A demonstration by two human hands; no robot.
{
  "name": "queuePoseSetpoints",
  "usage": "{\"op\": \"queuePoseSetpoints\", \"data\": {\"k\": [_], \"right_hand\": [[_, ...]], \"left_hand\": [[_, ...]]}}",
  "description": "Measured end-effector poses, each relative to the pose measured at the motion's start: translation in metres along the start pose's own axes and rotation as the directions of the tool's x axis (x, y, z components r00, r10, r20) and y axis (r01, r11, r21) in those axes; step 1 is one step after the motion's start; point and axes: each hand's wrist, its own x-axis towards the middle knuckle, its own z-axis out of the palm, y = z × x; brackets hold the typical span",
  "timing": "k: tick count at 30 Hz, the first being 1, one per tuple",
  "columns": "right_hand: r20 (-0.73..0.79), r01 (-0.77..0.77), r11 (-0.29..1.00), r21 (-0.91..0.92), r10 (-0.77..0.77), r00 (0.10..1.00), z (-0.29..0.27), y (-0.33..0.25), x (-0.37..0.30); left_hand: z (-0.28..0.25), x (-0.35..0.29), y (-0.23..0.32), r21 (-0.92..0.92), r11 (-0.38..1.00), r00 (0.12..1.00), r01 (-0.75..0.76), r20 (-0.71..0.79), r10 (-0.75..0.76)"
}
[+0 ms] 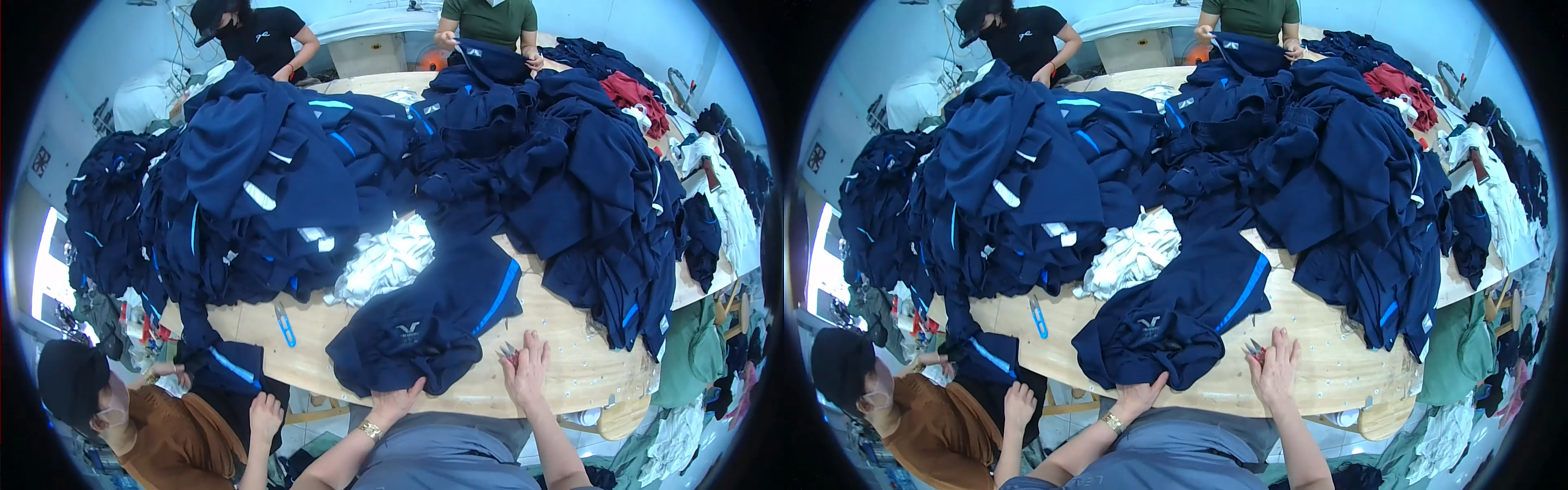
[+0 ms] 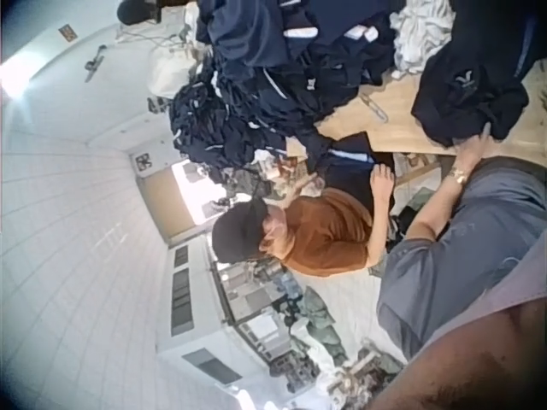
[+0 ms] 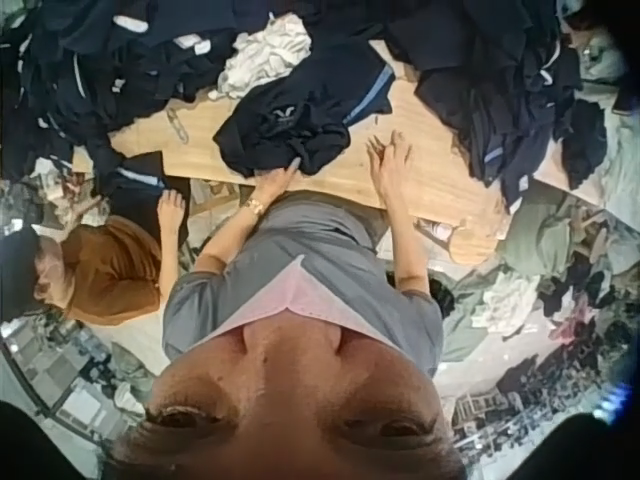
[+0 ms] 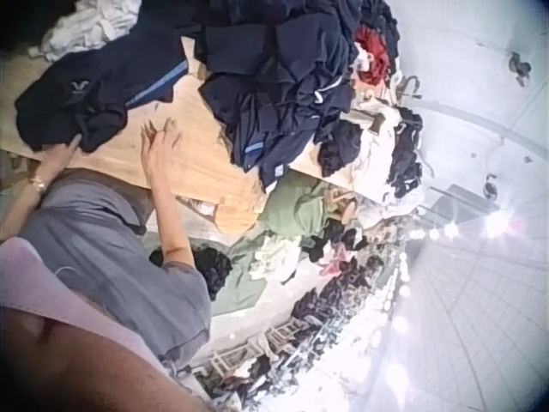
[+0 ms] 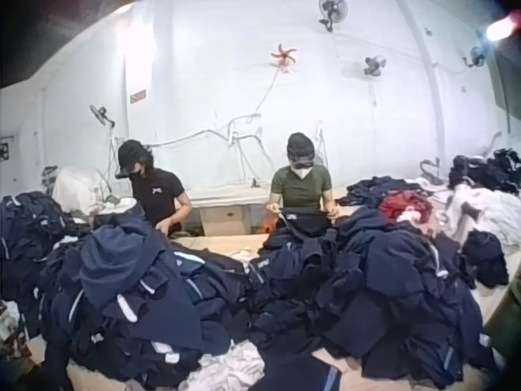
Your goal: Trimming loose threads and inspecting labels on navy blue shirts using thread snips.
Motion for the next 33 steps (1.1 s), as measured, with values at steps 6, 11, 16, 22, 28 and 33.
{"op": "queuePoseSetpoints", "data": {"k": [6, 11, 16, 22, 28, 33], "right_hand": [[0.109, -0.020, 0.999, 0.026, 0.017, 0.994, -0.007, 0.000, 0.001], [0.107, -0.070, 0.998, 0.006, 0.069, 0.992, -0.008, -0.003, 0.002], [0.105, -0.014, 1.000, 0.020, 0.011, 0.994, 0.000, 0.002, -0.002], [-0.010, 0.069, 0.994, -0.088, -0.070, 0.997, 0.002, 0.011, -0.003], [-0.025, 0.024, 0.999, -0.028, -0.025, 0.999, -0.001, -0.004, 0.001], [-0.028, 0.047, 0.999, -0.019, -0.047, 0.998, -0.001, -0.008, 0.000]], "left_hand": [[0.004, 0.007, 0.001, 0.005, 0.998, 0.996, 0.058, 0.060, -0.059], [-0.009, 0.016, 0.005, -0.138, 0.985, 0.974, 0.103, 0.217, -0.071], [0.039, -0.020, -0.015, -0.196, 0.978, 0.996, -0.077, 0.039, 0.086], [0.029, -0.010, -0.005, -0.443, 0.887, 0.982, 0.129, 0.182, -0.052], [0.027, -0.013, -0.008, -0.417, 0.909, 0.980, -0.014, 0.174, 0.095], [0.032, -0.013, -0.007, -0.461, 0.871, 0.962, 0.173, 0.268, -0.049]]}}
